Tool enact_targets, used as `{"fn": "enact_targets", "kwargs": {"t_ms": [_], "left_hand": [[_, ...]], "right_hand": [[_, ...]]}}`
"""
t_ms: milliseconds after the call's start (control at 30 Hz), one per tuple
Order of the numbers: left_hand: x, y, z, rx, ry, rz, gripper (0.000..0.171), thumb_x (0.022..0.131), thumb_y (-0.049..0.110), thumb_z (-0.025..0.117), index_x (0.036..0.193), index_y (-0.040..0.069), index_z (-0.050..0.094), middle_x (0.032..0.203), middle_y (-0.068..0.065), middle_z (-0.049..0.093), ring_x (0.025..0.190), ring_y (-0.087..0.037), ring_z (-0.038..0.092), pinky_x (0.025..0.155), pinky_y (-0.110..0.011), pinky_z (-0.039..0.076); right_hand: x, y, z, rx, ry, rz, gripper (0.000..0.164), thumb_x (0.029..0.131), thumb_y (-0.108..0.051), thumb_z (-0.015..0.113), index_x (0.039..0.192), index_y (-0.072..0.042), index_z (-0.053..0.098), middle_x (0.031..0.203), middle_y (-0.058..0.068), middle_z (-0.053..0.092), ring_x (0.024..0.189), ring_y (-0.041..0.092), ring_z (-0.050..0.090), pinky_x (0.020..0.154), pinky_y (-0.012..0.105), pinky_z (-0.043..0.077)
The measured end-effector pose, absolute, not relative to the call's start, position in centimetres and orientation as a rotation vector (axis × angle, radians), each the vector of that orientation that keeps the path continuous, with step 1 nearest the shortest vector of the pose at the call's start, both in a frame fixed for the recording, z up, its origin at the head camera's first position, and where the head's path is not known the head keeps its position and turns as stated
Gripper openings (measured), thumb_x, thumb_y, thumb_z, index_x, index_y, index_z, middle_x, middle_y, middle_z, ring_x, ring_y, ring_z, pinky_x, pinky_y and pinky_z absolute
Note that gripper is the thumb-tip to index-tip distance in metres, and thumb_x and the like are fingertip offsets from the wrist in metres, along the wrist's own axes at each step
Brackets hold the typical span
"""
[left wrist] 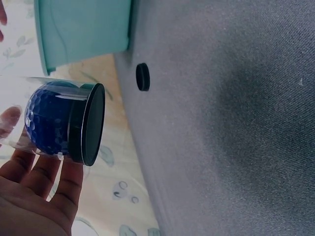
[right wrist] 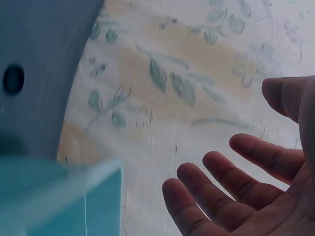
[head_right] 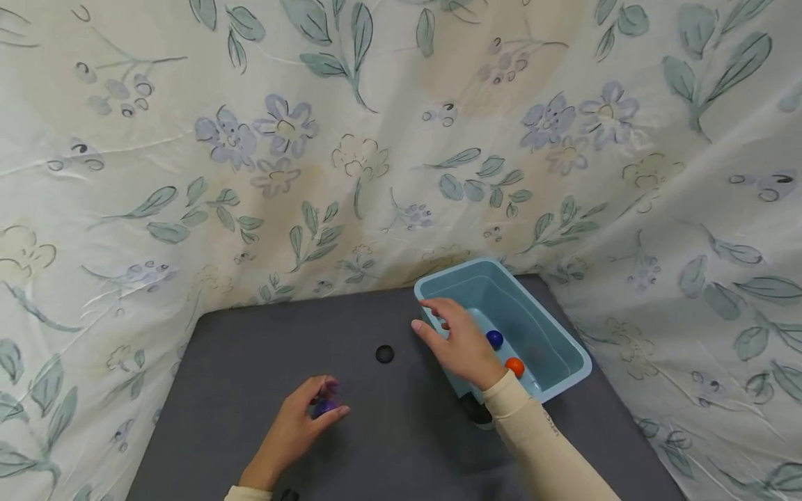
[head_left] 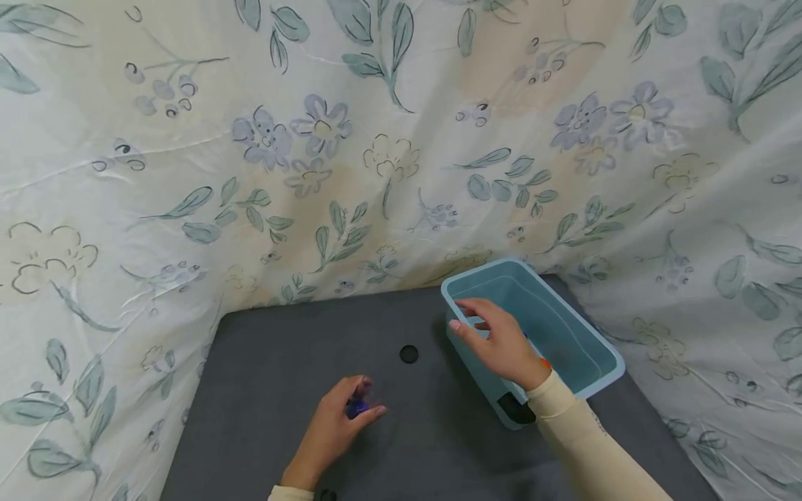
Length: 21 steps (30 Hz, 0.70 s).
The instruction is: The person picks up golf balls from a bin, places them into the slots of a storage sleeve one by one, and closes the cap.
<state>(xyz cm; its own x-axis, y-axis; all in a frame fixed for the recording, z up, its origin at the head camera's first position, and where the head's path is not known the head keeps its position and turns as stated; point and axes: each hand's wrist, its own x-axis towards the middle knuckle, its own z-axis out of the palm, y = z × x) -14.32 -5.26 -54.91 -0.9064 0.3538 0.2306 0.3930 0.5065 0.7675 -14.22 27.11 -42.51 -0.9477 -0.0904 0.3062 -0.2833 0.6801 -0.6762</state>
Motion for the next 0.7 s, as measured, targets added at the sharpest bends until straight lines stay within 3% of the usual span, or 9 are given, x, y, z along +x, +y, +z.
{"fn": "enact_targets", "kwargs": {"t_ms": [133, 267, 533, 700], "left_hand": [[-14.6, -5.2, -54.8, -0.697, -2.676, -1.38, 0.038, 0.086, 0.047, 0.083, 0.117, 0.035, 0.064, 0.106, 0.014, 0.065, 0.096, -0.012, 0.066, 0.083, -0.035, 0.057], [-14.9, -5.2, -54.7, -0.708, -2.678, -1.377, 0.038, 0.086, 0.049, 0.081, 0.117, 0.037, 0.064, 0.105, 0.021, 0.061, 0.094, -0.004, 0.063, 0.082, -0.033, 0.057], [-15.0, -5.4, -54.6, -0.74, -2.675, -1.337, 0.037, 0.089, 0.049, 0.078, 0.119, 0.032, 0.064, 0.106, 0.017, 0.062, 0.094, -0.006, 0.063, 0.08, -0.031, 0.057], [-14.9, -5.7, -54.5, -0.705, -2.686, -1.367, 0.037, 0.088, 0.048, 0.081, 0.117, 0.035, 0.064, 0.105, 0.019, 0.061, 0.094, -0.007, 0.064, 0.081, -0.033, 0.058]], "right_hand": [[-15.3, 29.7, -41.8, 0.256, -2.692, 1.042, 0.051, 0.104, -0.039, 0.064, 0.146, -0.011, 0.057, 0.145, 0.013, 0.059, 0.123, 0.034, 0.061, 0.097, 0.056, 0.056], [-16.5, 32.6, -41.5, 0.16, -2.785, 0.942, 0.056, 0.105, -0.045, 0.06, 0.148, -0.01, 0.054, 0.147, 0.016, 0.057, 0.124, 0.036, 0.061, 0.096, 0.058, 0.055], [-19.0, 36.4, -42.5, 0.021, -2.999, 0.791, 0.062, 0.108, -0.044, 0.055, 0.152, -0.002, 0.047, 0.153, 0.027, 0.048, 0.131, 0.048, 0.056, 0.103, 0.064, 0.049], [-20.7, 37.4, -44.1, -0.044, -3.065, 0.733, 0.061, 0.107, -0.042, 0.057, 0.15, 0.002, 0.048, 0.151, 0.03, 0.049, 0.131, 0.049, 0.055, 0.105, 0.064, 0.047]]}}
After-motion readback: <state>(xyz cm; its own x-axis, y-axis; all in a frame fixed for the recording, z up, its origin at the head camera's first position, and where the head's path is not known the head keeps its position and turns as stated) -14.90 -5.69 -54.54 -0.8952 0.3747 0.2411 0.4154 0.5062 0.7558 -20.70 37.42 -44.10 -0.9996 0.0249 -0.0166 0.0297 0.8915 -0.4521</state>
